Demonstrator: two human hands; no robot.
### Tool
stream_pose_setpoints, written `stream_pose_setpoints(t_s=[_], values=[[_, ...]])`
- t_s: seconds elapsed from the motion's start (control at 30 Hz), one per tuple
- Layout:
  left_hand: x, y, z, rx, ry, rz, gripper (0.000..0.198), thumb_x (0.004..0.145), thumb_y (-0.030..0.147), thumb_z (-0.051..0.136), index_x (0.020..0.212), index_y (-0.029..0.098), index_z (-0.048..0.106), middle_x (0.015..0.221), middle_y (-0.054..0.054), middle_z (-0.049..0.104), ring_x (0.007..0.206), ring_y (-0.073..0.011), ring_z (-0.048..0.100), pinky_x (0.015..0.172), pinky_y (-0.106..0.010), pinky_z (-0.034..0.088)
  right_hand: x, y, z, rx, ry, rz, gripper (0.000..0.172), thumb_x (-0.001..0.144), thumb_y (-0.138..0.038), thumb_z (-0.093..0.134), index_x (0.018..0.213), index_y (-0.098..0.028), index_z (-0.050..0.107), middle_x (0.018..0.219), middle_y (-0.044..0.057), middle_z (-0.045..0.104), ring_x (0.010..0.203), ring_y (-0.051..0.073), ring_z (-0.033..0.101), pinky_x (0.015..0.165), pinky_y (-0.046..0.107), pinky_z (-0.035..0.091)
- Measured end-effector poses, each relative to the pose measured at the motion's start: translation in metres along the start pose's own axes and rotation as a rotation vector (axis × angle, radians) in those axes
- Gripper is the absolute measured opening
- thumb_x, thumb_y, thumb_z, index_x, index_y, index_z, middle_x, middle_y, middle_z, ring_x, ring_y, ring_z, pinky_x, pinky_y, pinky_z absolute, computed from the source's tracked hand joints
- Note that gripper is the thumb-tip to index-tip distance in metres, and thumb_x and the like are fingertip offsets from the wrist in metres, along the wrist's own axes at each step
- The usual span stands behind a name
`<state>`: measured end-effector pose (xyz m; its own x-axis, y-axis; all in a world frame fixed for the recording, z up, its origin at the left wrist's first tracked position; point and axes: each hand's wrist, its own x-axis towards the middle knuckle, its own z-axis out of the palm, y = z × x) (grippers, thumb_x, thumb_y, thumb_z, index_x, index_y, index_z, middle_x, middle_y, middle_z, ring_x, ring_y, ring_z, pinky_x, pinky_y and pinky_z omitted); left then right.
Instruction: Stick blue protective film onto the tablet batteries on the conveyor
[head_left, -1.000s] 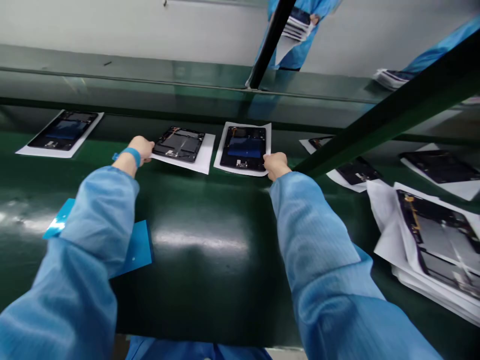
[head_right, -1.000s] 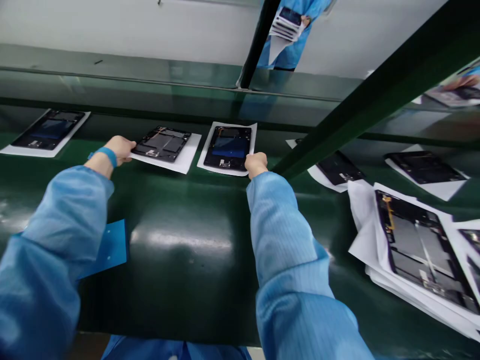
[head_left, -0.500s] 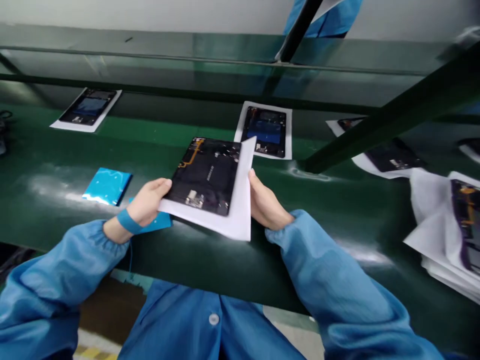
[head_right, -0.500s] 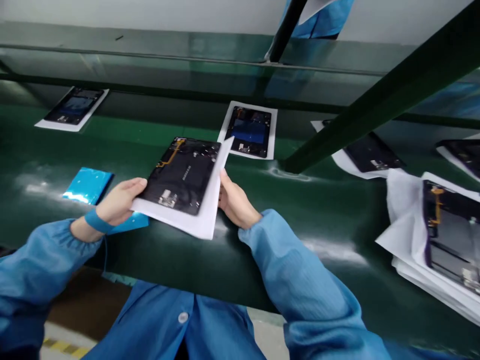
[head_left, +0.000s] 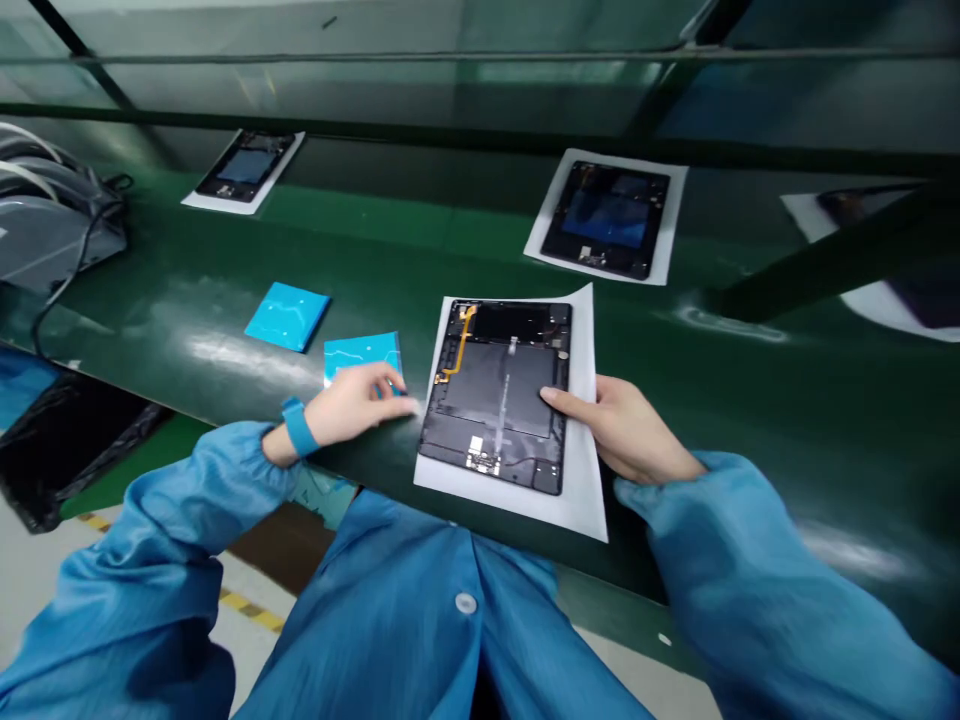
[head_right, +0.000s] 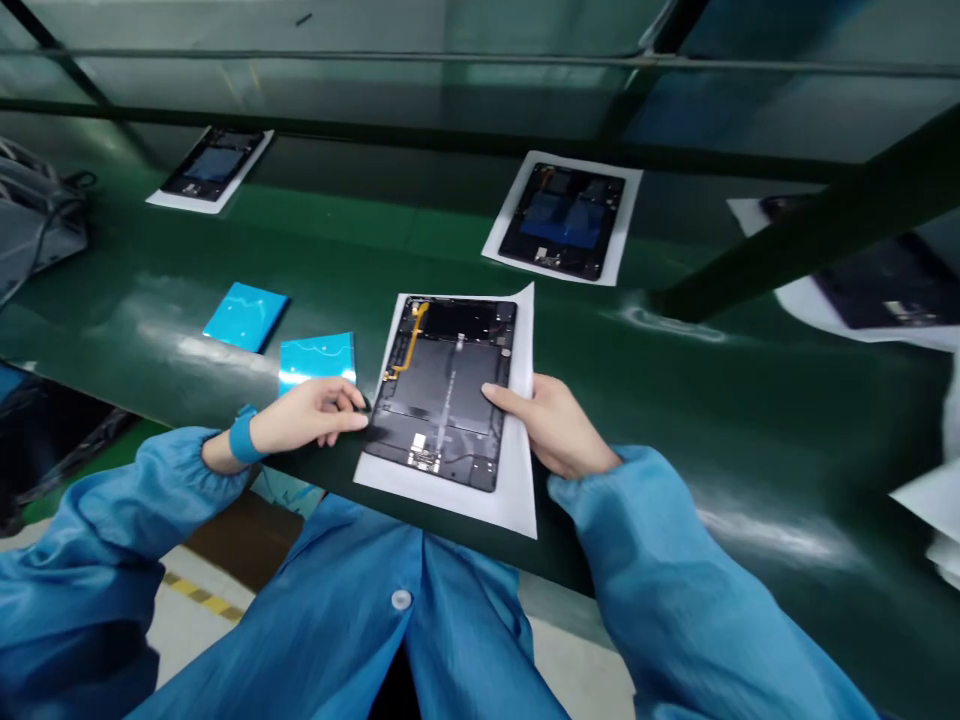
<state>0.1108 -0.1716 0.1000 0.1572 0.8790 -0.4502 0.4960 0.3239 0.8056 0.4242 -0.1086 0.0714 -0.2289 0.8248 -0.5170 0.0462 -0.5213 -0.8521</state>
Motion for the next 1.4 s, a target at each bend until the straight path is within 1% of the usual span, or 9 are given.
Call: stream_pose_setpoints(t_s=[0.13, 0.2, 0.33, 0.5, 0.7, 0.83, 1.0, 1.2, 1.4], values=[[0.018, -0.009, -0.065, 0.664, 0.625, 0.046, 0.028, 0.088, 0.041, 0.068, 0.102, 0.017, 0.062, 0.089, -0.007, 0.067, 0.088, -0.0226, 0.065, 0.080, -0.034, 0.049, 0.005, 0.009, -0.011, -0.365, 0.118, -0.189, 0.043, 0.067, -0.051, 0.084, 0.096, -0.021, 0.075, 0.100, 0.009, 0.078, 0.088, 0.030, 0.073, 0.078, 0.045, 0.062], [0.030, -0.020, -0.102, 0.822, 0.668, -0.059, 0.033, 0.086, 0.042, 0.071, 0.103, 0.016, 0.060, 0.098, -0.011, 0.067, 0.102, -0.0270, 0.063, 0.088, -0.035, 0.047, 0.008, 0.013, -0.017, -0.512, 0.140, -0.255, 0.042, 0.071, -0.054, 0.079, 0.097, -0.021, 0.075, 0.099, 0.009, 0.078, 0.090, 0.032, 0.073, 0.080, 0.047, 0.060], [0.039, -0.033, -0.139, 0.800, 0.543, -0.169, 0.026, 0.083, 0.037, 0.074, 0.092, 0.018, 0.060, 0.084, -0.005, 0.067, 0.081, -0.0212, 0.064, 0.075, -0.030, 0.046, 0.006, 0.015, -0.026, -0.729, 0.250, -0.356, 0.056, 0.074, -0.053, 0.075, 0.121, -0.022, 0.070, 0.101, 0.011, 0.075, 0.081, 0.029, 0.071, 0.082, 0.048, 0.058], [0.024, -0.014, -0.087, 0.833, 0.535, -0.008, 0.031, 0.091, 0.048, 0.064, 0.097, 0.018, 0.060, 0.082, -0.005, 0.067, 0.077, -0.0204, 0.065, 0.069, -0.029, 0.043, -0.019, 0.013, -0.010, -0.979, 0.462, -0.618, 0.059, 0.082, -0.044, 0.066, 0.137, -0.022, 0.061, 0.111, 0.013, 0.068, 0.086, 0.027, 0.065, 0.085, 0.047, 0.056], [0.036, 0.021, 0.005, 1.047, 0.435, -0.105, 0.059, 0.095, 0.066, 0.044, 0.101, 0.012, 0.066, 0.092, -0.018, 0.072, 0.090, -0.0354, 0.072, 0.076, -0.041, 0.051, -0.045, 0.012, 0.047, -0.939, 0.197, -0.780, 0.033, 0.092, -0.036, 0.061, 0.122, -0.024, 0.069, 0.111, 0.010, 0.071, 0.093, 0.027, 0.069, 0.087, 0.046, 0.057], [0.047, 0.023, 0.002, 1.045, 0.401, -0.167, 0.040, 0.094, 0.046, 0.049, 0.095, 0.012, 0.069, 0.095, -0.019, 0.073, 0.094, -0.0353, 0.071, 0.082, -0.042, 0.053, -0.056, 0.014, 0.067, -0.900, 0.084, -0.786, 0.029, 0.093, -0.033, 0.061, 0.119, -0.024, 0.069, 0.111, 0.010, 0.071, 0.099, 0.029, 0.068, 0.088, 0.048, 0.058], [0.036, 0.021, -0.027, 0.812, 0.255, -0.018, 0.020, 0.090, 0.024, 0.046, 0.079, 0.017, 0.061, 0.079, -0.008, 0.068, 0.085, -0.0249, 0.068, 0.080, -0.033, 0.049, -0.055, 0.013, 0.088, -0.706, 0.011, -0.715, 0.023, 0.091, -0.029, 0.065, 0.113, -0.025, 0.071, 0.100, 0.006, 0.071, 0.089, 0.023, 0.068, 0.083, 0.042, 0.058], [0.000, 0.035, -0.019, 0.202, 0.024, 0.265, 0.029, 0.094, 0.043, 0.047, 0.076, 0.021, 0.051, 0.067, 0.001, 0.050, 0.063, -0.0140, 0.046, 0.062, -0.026, 0.039, -0.039, 0.003, 0.131, -0.300, -0.087, -0.536, 0.059, 0.077, -0.046, 0.082, 0.127, -0.021, 0.064, 0.110, 0.007, 0.072, 0.077, 0.017, 0.067, 0.077, 0.038, 0.061], [-0.016, 0.040, -0.007, 0.135, -0.009, 0.298, 0.035, 0.094, 0.051, 0.051, 0.075, 0.022, 0.053, 0.067, 0.001, 0.048, 0.063, -0.0148, 0.043, 0.062, -0.028, 0.037, -0.038, 0.005, 0.136, -0.057, -0.193, -0.440, 0.056, 0.074, -0.040, 0.083, 0.124, -0.021, 0.065, 0.105, 0.004, 0.073, 0.076, 0.015, 0.070, 0.073, 0.033, 0.064]])
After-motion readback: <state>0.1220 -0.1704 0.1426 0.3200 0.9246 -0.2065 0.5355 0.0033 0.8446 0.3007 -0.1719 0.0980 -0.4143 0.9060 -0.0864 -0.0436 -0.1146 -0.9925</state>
